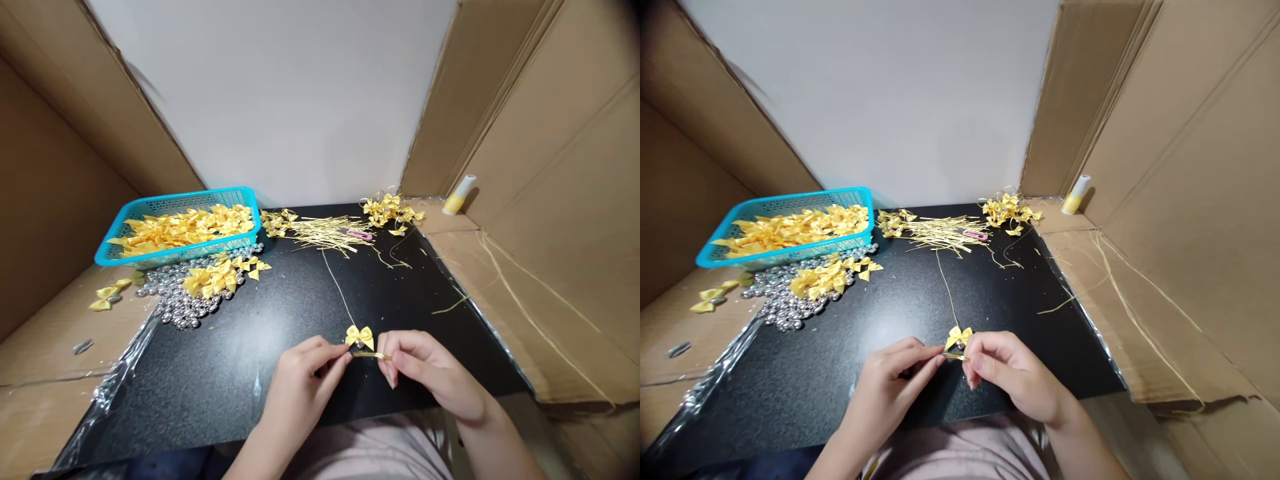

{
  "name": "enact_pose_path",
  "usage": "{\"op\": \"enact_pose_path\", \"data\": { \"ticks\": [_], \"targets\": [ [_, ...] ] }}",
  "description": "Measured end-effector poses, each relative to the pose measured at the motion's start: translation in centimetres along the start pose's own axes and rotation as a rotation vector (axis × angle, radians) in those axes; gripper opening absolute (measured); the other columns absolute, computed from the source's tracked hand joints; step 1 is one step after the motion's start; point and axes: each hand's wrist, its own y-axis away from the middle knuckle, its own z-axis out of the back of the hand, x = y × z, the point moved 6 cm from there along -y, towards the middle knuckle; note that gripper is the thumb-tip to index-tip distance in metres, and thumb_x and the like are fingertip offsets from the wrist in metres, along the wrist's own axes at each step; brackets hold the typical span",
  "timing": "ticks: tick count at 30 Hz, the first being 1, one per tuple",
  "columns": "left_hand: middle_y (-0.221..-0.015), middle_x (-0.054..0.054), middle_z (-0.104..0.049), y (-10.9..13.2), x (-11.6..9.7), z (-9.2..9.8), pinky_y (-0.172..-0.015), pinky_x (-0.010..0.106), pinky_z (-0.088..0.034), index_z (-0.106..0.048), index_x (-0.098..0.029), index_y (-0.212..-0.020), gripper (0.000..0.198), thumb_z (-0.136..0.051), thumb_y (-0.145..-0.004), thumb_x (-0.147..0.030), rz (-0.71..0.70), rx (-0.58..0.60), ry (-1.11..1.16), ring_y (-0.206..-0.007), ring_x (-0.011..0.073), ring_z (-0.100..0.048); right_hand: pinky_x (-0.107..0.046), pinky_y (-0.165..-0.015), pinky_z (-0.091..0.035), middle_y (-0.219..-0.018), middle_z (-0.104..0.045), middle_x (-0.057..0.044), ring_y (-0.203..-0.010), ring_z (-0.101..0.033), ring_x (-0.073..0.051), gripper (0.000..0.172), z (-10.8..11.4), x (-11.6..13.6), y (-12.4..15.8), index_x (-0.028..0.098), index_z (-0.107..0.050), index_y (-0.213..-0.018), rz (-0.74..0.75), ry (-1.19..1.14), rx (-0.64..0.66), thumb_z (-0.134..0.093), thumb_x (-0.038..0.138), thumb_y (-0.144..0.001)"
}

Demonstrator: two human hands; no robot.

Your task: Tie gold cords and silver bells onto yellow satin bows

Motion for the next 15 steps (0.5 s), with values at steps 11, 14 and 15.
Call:
{"op": "enact_pose_path", "data": {
  "ticks": [11,14,15],
  "targets": [
    [-0.062,0.003,-0.068,0.02,0.18,-0.71,-0.05,0.022,-0.044,-0.078,-0.021,-0.093,0.018,-0.061,-0.086,-0.022,0.167,0.17,0.166,-0.052,0.0137,-0.059,-0.028,-0.072,-0.037,-0.075,-0.05,-0.002,-0.074,-0.047,-0.015,0.038,-0.03,0.95,-0.13,0.018,-0.056,-0.068,0.048,0.079,-0.038,-0.049,0.04,-0.097],
    [-0.063,0.003,-0.07,0.24,0.45,-0.96,-0.051,0.022,-0.044,-0.078,-0.021,-0.087,0.017,-0.06,-0.087,-0.022,0.212,0.196,0.2,-0.054,0.0143,-0.061,-0.027,-0.073,-0.038,-0.077,-0.049,-0.001,-0.076,-0.047,-0.015,0.037,0.03,0.87,0.0,0.018,-0.058,-0.069,0.04,0.082,-0.058,-0.05,0.041,-0.096],
    [-0.064,0.003,-0.07,0.31,0.64,-0.96,-0.052,0.022,-0.044,-0.077,-0.02,-0.085,0.017,-0.06,-0.087,-0.023,0.226,0.191,0.196,-0.055,0.0145,-0.061,-0.027,-0.074,-0.038,-0.079,-0.048,-0.001,-0.077,-0.048,-0.015,0.036,0.11,0.79,0.06,0.018,-0.061,-0.071,0.03,0.098,-0.078,-0.052,0.041,-0.096]
  ]
}}
